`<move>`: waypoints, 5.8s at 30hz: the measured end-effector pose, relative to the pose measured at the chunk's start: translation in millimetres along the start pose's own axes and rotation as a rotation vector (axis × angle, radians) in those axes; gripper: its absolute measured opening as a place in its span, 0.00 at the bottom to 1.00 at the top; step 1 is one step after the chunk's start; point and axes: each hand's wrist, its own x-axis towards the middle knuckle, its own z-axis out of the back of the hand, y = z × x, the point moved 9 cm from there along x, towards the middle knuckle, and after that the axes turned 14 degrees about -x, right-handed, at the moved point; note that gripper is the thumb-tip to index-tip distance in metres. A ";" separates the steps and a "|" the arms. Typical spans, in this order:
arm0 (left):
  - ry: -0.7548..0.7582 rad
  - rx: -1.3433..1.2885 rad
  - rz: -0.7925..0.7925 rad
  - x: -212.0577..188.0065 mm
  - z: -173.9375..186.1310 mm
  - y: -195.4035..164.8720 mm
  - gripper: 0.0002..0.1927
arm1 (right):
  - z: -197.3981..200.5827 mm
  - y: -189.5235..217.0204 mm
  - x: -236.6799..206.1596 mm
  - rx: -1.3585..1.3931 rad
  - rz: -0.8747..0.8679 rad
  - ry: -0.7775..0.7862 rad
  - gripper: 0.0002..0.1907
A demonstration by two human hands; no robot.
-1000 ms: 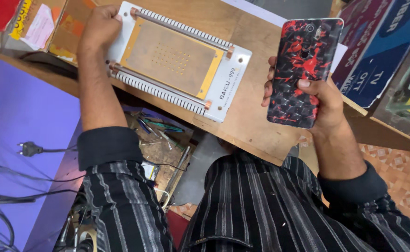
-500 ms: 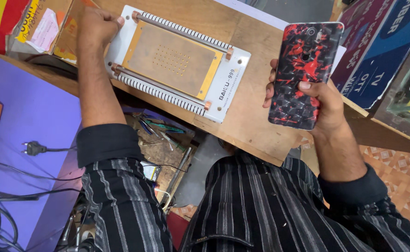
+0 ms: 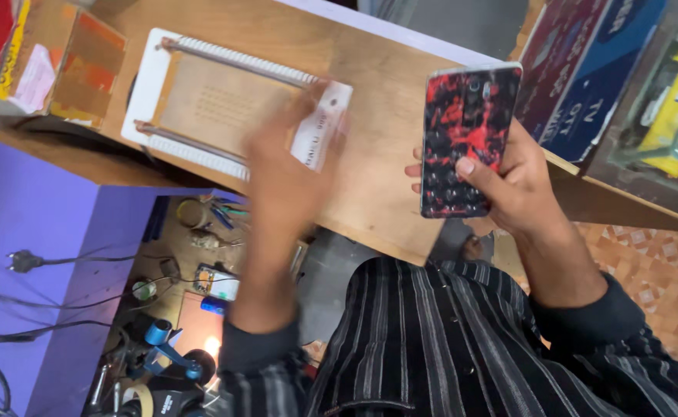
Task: The person repairs a smartphone at a glass workbench. They pry open the phone's back cover, remove the battery, press the frame together, then use a metal pry tool to work along the edge of the cased phone and manipulate internal components and flex cables on the opened device.
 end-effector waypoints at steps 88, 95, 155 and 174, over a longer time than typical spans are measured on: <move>-1.240 -1.503 -0.052 -189.5 -946.4 -81.2 0.32 | 909.4 -118.3 -165.0 -1.416 0.340 1.087 0.23; -1.181 -1.631 -0.311 -149.6 -981.4 -119.6 0.41 | 938.7 -25.0 -114.9 -1.125 0.110 1.440 0.20; -1.079 -1.073 0.300 155.9 -1033.9 -33.8 0.44 | 1194.8 22.3 275.7 -1.684 0.590 -0.083 0.05; -1.096 -1.065 0.211 159.2 -1028.1 -44.8 0.38 | 1201.9 43.3 283.0 -1.434 0.609 -0.124 0.04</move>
